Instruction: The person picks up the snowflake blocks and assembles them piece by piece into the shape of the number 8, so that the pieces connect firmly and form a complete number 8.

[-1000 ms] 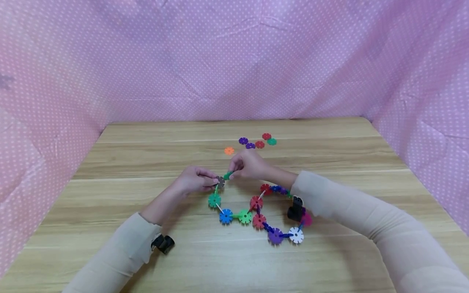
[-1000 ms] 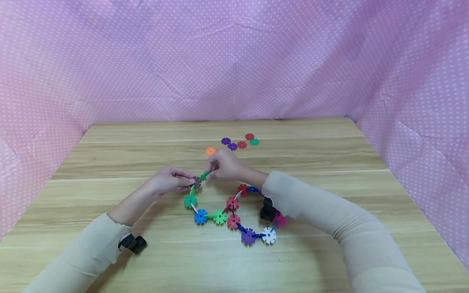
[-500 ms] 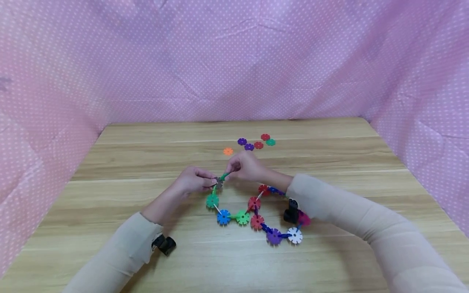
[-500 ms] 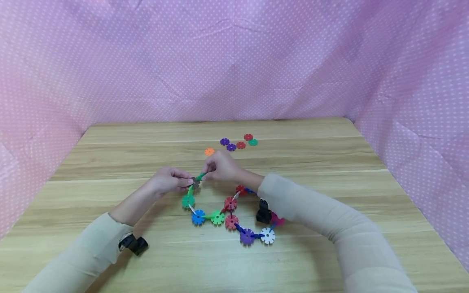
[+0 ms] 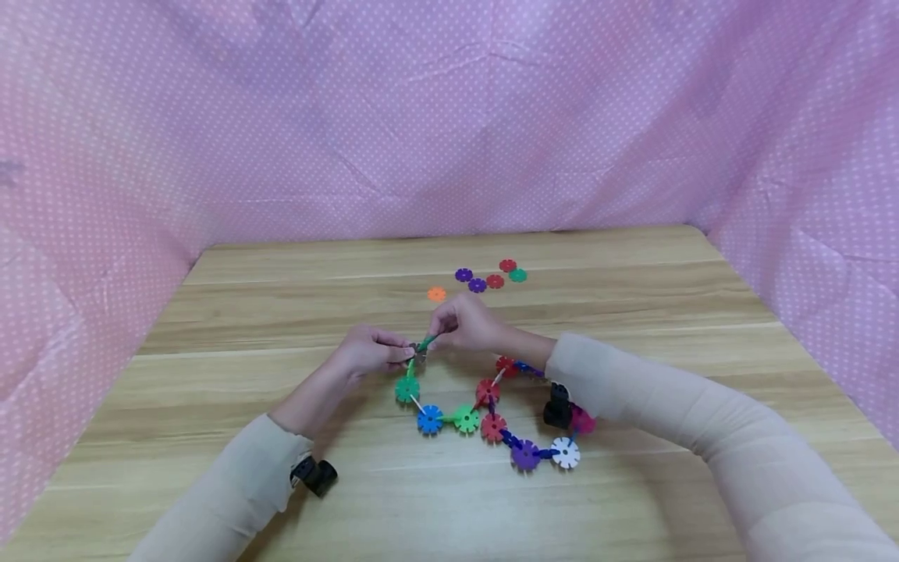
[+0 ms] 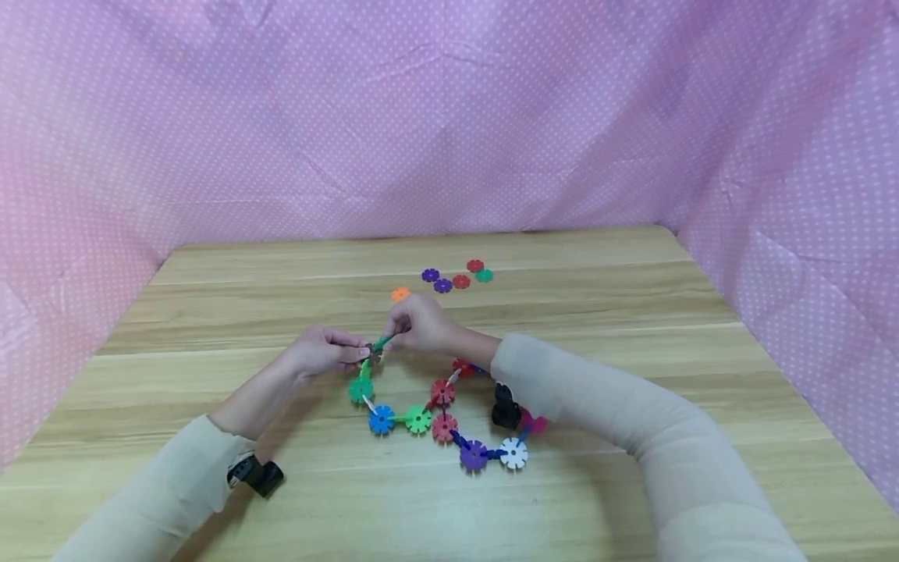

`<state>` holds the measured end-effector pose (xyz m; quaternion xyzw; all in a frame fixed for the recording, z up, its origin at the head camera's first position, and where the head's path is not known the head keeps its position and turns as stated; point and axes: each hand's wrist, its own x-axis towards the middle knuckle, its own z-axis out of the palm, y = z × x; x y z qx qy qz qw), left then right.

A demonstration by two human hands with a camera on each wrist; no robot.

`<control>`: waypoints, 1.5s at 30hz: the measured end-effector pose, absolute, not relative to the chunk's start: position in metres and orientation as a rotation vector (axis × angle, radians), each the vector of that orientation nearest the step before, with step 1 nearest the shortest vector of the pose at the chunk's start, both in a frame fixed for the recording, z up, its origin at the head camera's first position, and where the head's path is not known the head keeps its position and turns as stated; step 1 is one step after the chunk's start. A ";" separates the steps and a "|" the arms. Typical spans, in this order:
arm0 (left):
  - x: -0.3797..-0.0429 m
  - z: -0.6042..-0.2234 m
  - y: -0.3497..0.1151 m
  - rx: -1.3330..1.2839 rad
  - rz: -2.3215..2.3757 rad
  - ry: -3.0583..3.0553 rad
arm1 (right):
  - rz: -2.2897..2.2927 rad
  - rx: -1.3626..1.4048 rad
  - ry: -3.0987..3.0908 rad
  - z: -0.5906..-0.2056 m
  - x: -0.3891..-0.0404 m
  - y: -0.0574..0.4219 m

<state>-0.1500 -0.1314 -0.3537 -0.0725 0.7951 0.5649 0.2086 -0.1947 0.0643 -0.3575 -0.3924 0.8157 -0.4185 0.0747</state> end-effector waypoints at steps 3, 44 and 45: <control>-0.151 -0.351 -0.132 -0.147 1.493 2.235 | -1.263 -1.151 2.424 -0.358 -0.195 0.067; -0.159 -0.341 -0.137 0.100 1.350 2.221 | -0.528 -0.900 2.710 -0.341 -0.284 0.054; -0.159 -0.342 -0.137 0.098 1.352 2.219 | -0.514 -0.901 2.715 -0.341 -0.286 0.052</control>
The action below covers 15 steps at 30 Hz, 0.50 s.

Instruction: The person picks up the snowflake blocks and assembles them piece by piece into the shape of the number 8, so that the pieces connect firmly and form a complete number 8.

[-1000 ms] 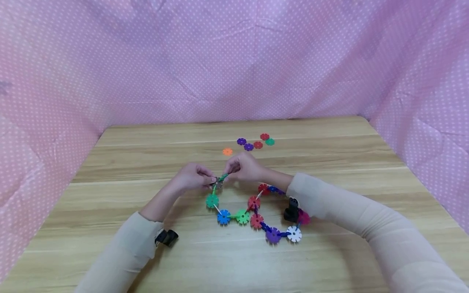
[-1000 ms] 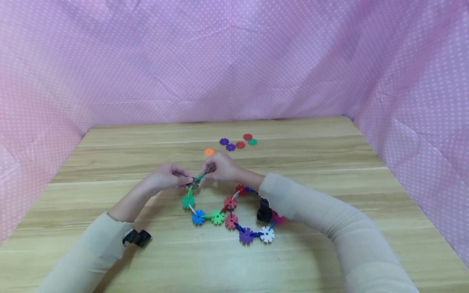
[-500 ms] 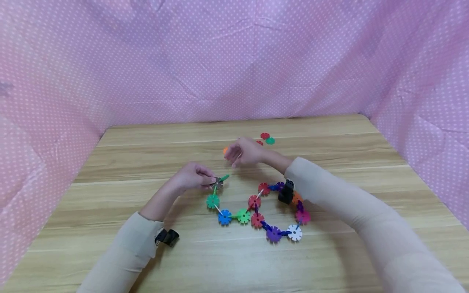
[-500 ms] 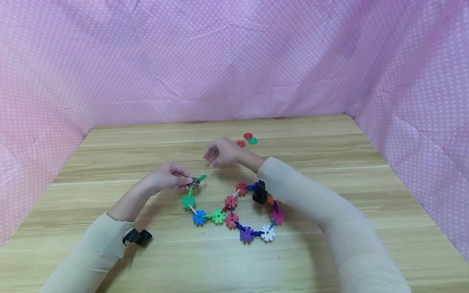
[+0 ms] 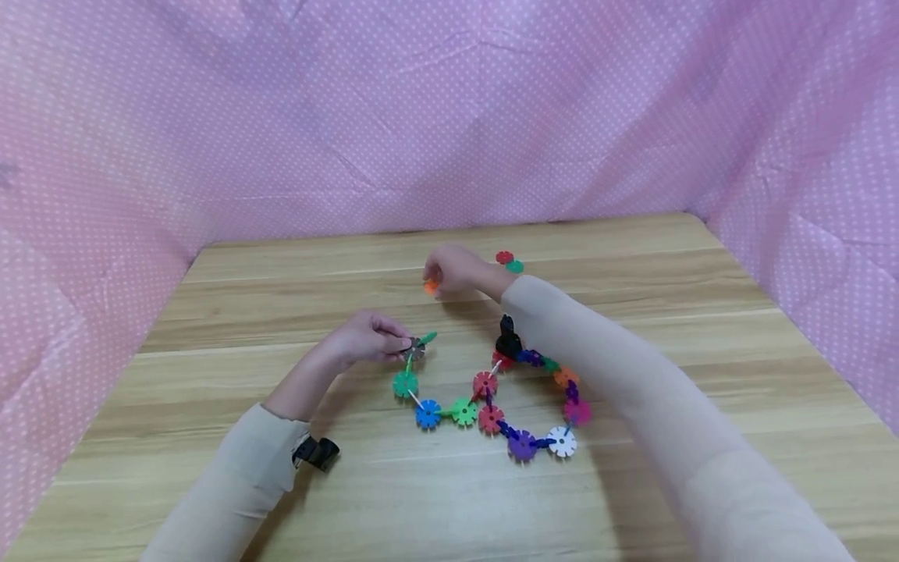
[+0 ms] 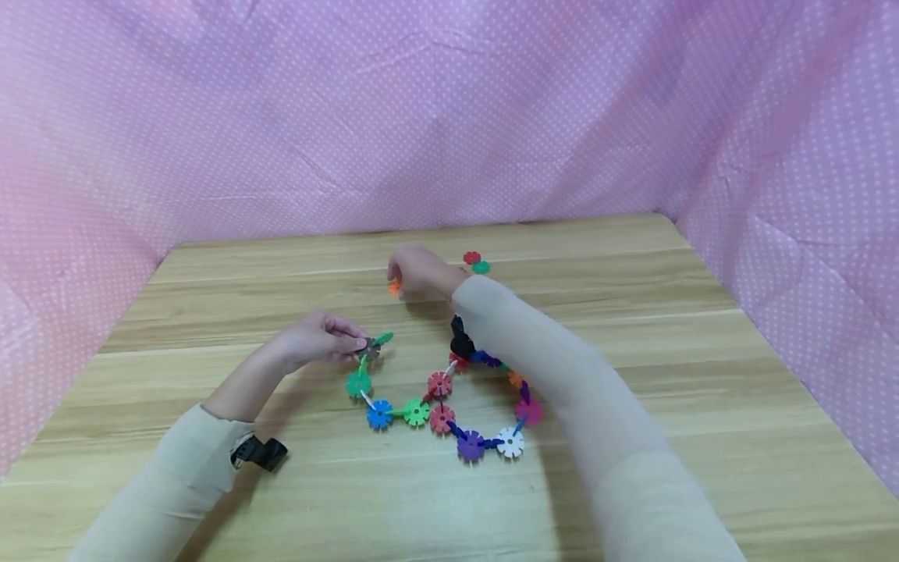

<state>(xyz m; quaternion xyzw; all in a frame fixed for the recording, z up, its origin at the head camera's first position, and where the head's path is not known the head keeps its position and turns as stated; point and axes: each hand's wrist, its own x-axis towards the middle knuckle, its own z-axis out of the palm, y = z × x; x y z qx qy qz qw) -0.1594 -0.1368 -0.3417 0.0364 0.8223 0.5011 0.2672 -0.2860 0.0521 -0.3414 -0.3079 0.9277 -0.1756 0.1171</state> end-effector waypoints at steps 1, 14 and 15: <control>-0.160 -0.342 -0.137 0.098 1.356 2.215 | -0.505 -0.896 2.717 -0.342 -0.288 0.050; -0.160 -0.342 -0.140 0.105 1.351 2.214 | -0.512 -0.790 2.711 -0.343 -0.292 0.046; -0.160 -0.342 -0.140 0.100 1.350 2.215 | -0.524 -0.781 2.707 -0.343 -0.292 0.047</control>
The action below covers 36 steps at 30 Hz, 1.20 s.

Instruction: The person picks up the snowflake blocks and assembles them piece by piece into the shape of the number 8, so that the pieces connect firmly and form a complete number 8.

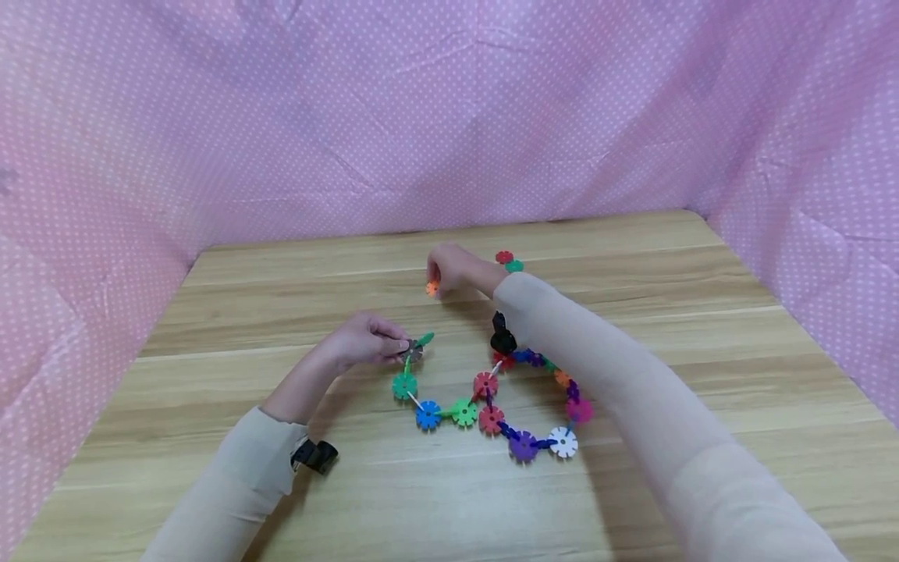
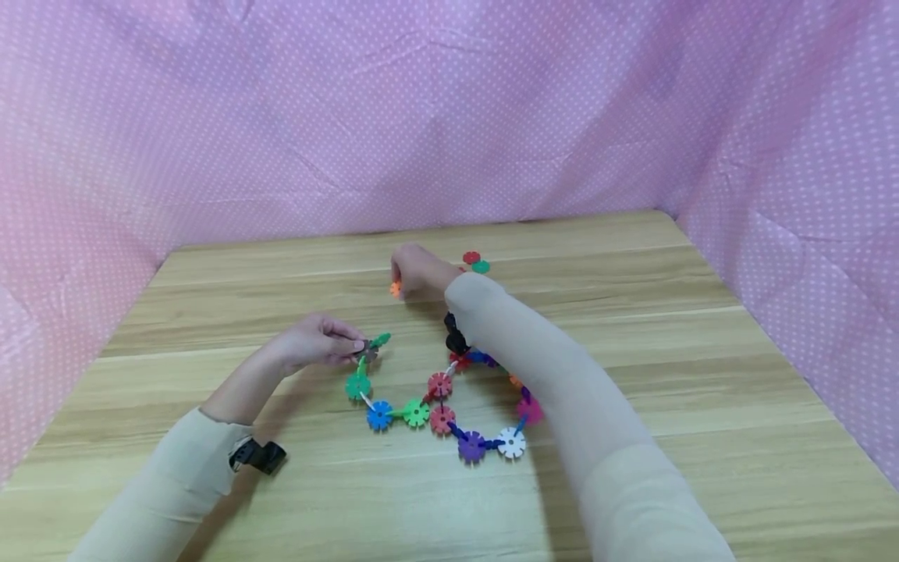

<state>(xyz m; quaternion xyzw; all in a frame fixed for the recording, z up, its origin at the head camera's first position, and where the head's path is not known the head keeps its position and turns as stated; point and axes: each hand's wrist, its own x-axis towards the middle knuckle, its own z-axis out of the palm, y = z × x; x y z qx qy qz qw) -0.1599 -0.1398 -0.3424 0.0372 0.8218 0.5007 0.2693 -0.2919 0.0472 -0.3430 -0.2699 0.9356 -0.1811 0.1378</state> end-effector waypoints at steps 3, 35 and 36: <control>-0.159 -0.343 -0.140 0.094 1.355 2.211 | -0.555 -0.772 2.697 -0.341 -0.290 0.050; -0.156 -0.349 -0.140 0.049 1.375 2.134 | -1.475 -0.129 2.095 -0.341 -0.201 0.086; -0.156 -0.349 -0.140 0.045 1.373 2.134 | -1.488 -0.124 2.090 -0.342 -0.200 0.086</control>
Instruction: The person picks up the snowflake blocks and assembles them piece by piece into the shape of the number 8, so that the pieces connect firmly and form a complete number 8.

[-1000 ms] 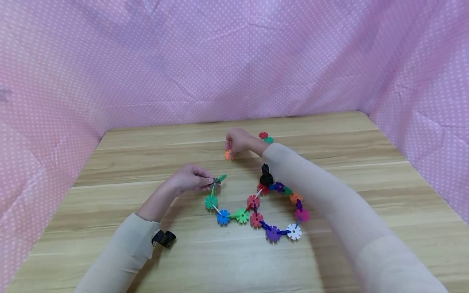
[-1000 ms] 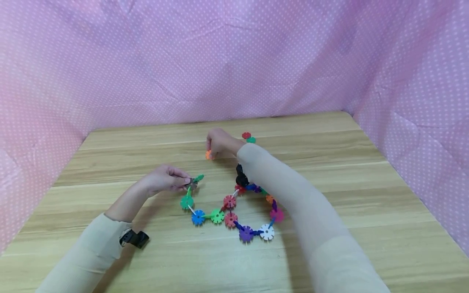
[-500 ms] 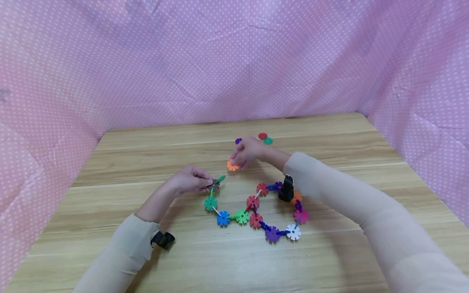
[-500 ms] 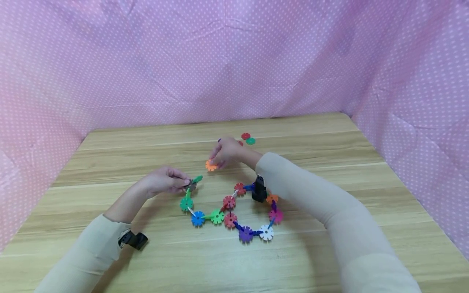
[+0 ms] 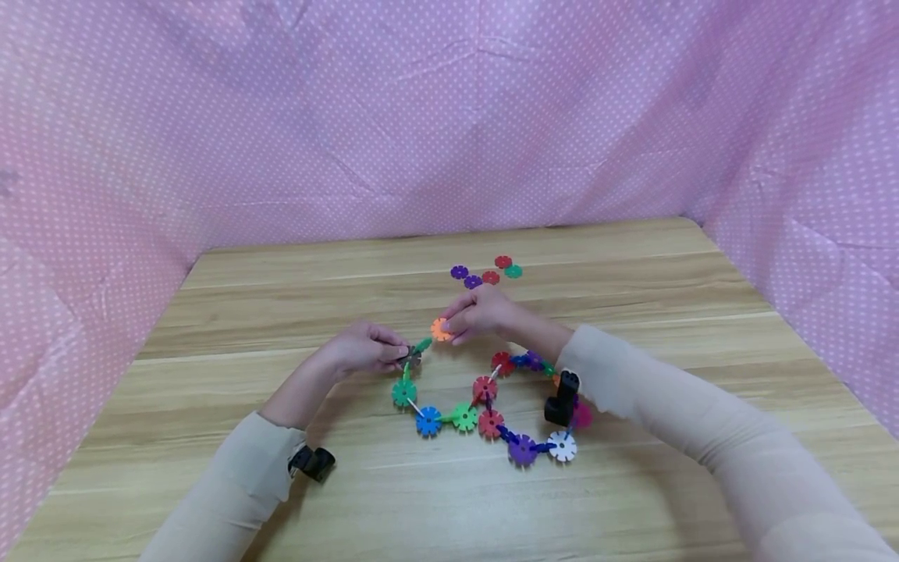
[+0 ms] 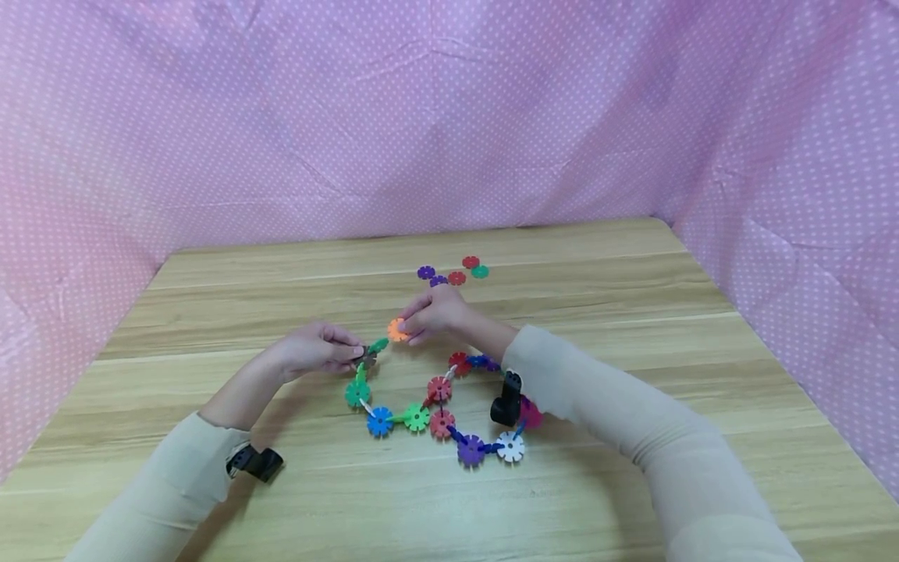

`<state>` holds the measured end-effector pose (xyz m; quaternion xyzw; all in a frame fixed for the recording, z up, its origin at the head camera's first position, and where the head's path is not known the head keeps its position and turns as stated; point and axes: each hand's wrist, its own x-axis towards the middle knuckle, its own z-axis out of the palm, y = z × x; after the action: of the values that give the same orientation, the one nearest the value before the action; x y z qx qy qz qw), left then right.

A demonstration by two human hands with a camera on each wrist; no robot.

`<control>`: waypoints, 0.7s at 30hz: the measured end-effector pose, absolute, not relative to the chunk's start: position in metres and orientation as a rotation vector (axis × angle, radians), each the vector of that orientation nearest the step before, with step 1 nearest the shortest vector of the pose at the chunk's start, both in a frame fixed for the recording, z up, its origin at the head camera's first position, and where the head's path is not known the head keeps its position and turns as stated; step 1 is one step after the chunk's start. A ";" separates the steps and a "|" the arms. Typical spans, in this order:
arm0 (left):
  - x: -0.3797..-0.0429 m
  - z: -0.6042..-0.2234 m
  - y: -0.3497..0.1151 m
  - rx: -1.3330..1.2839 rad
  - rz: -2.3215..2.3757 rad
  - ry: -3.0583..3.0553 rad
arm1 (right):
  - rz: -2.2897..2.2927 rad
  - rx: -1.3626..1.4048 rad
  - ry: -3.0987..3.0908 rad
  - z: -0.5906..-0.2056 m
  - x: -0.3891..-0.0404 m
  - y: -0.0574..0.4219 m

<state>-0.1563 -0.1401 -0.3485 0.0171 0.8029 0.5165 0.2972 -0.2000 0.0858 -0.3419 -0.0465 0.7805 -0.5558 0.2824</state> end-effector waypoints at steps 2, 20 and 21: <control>-0.156 -0.348 -0.140 0.043 1.370 2.133 | -1.506 -0.117 2.086 -0.343 -0.198 0.085; -0.156 -0.348 -0.139 0.030 1.378 2.140 | -1.495 -0.159 2.112 -0.347 -0.194 0.082; -0.155 -0.348 -0.139 0.027 1.378 2.149 | -1.491 -0.155 2.117 -0.347 -0.194 0.082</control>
<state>-0.1554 -0.1389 -0.3482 0.0101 0.8056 0.5165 0.2900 -0.1937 0.0816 -0.3465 -0.0575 0.7856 -0.5535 0.2705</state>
